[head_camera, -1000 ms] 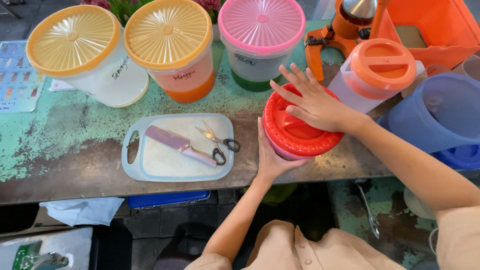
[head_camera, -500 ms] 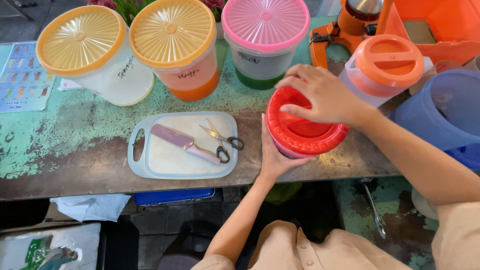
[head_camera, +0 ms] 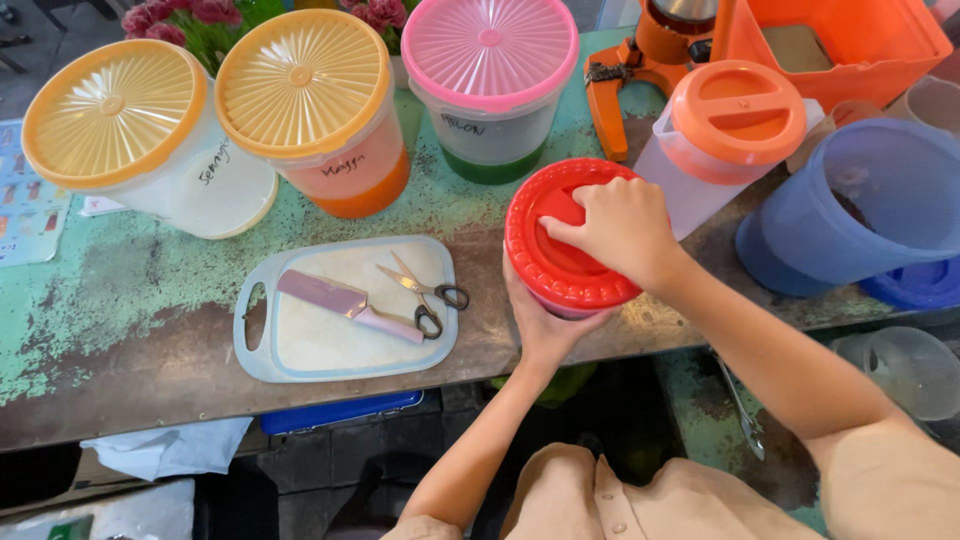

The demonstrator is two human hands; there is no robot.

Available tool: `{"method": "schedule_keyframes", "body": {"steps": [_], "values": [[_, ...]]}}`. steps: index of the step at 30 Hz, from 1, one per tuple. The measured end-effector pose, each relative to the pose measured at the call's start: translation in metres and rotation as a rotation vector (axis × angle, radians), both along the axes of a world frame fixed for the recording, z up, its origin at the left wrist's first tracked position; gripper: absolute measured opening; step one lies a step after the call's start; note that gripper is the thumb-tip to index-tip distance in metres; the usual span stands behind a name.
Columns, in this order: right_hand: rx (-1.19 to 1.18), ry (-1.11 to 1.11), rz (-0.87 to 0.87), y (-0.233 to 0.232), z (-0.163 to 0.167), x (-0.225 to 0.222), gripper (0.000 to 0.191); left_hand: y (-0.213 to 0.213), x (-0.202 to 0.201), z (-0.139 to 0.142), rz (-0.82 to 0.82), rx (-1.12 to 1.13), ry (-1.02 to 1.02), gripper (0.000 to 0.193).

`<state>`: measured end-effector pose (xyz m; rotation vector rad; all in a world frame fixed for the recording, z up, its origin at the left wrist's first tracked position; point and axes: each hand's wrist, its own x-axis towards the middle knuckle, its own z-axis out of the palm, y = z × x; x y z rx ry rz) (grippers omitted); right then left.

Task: The person scoops dried leaves from a blue container into a clear plastic cup using a metal ladle. They then close the container, move it to a cooler, and stir a boiling pot on a portable stove with the ladle before covering it.

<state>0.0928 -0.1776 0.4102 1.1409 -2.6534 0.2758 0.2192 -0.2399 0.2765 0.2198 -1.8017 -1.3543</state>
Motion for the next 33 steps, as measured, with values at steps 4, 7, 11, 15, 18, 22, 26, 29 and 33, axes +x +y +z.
{"method": "schedule_keyframes", "body": {"steps": [4,7,11,15,18,22,26,29,33], "values": [[0.024,0.024,-0.086,-0.011,-0.002,0.007,0.06,-0.003,0.0,-0.003,0.028,0.013,-0.067,0.145],[-0.057,0.087,-0.029,-0.011,0.0,0.012,0.059,-0.006,0.001,-0.008,-0.01,0.011,-0.059,0.147],[-0.215,-0.159,0.08,0.021,0.009,0.016,0.046,-0.014,0.001,-0.011,-0.082,0.03,-0.045,0.149],[-0.603,-0.2,0.195,0.11,0.013,0.024,0.021,-0.034,-0.004,-0.009,-0.089,-0.015,-0.019,0.149],[-0.576,0.142,-0.151,0.195,0.011,0.01,0.033,-0.039,-0.003,-0.013,-0.013,-0.114,0.035,0.146],[-0.436,0.143,-0.396,0.26,-0.019,-0.014,0.065,0.003,0.009,-0.034,0.384,-0.519,0.278,0.117],[-0.586,0.18,-0.347,0.28,-0.06,-0.019,0.083,0.083,-0.016,-0.05,-0.076,-0.65,0.246,0.068],[-0.874,0.145,-0.364,0.306,-0.084,-0.028,0.084,0.116,-0.076,-0.045,-0.421,-0.357,-0.053,0.061],[-1.386,-0.25,-0.471,0.355,-0.109,-0.061,0.054,0.129,-0.136,-0.032,-0.474,-0.117,-0.148,0.076]]}}
